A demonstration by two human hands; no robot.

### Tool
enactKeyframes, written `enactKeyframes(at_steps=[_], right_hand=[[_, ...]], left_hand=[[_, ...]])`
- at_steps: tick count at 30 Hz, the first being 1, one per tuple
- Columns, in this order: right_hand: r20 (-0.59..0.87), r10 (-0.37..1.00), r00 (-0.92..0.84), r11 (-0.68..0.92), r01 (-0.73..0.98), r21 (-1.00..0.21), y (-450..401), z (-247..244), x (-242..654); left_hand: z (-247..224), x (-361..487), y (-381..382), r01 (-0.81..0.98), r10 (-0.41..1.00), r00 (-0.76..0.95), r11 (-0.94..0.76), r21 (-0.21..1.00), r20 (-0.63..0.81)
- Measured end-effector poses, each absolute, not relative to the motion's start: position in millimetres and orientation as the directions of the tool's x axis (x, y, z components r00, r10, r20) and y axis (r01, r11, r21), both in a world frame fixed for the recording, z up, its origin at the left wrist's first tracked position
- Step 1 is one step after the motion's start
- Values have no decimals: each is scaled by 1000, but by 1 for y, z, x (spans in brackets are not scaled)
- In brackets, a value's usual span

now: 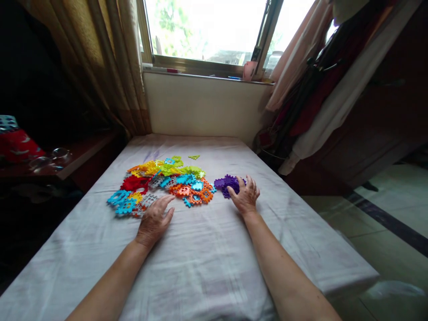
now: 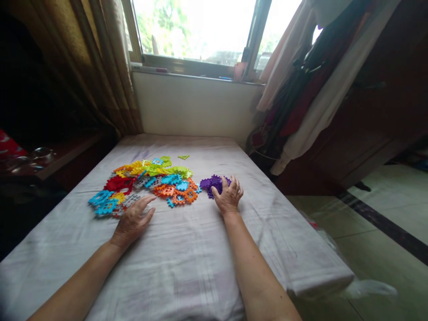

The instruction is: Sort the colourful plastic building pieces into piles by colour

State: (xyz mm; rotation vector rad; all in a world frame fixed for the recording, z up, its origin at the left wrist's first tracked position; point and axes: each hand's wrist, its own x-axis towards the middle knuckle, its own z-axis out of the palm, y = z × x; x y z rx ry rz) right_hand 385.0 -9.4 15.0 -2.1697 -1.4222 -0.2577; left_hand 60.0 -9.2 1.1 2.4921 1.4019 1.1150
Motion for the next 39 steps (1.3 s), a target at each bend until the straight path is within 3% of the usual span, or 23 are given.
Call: enactKeyframes(at_steps=[6,11,24,33,39], right_hand=[[216,900,380,-339,919,-202,5,12,361],[150,897,415,-387,904,-184,33,18,367],[159,873,461,-430,882,-194,146,10,422],[164,863,478,-441,871,-214,231,4,472],[372,837,401,-366,916,-164,225,1,465]], left_hand=[[-2,54,-5,713,809,213,-512,479,547],[-6,47,1,702,810,158,-495,512,565],[-6,40,3,734,737,156,-532,422,658],[-5,34,7,803,776,140,-453,388,616],[-4,36,10,794,788,135,-448,410,600]])
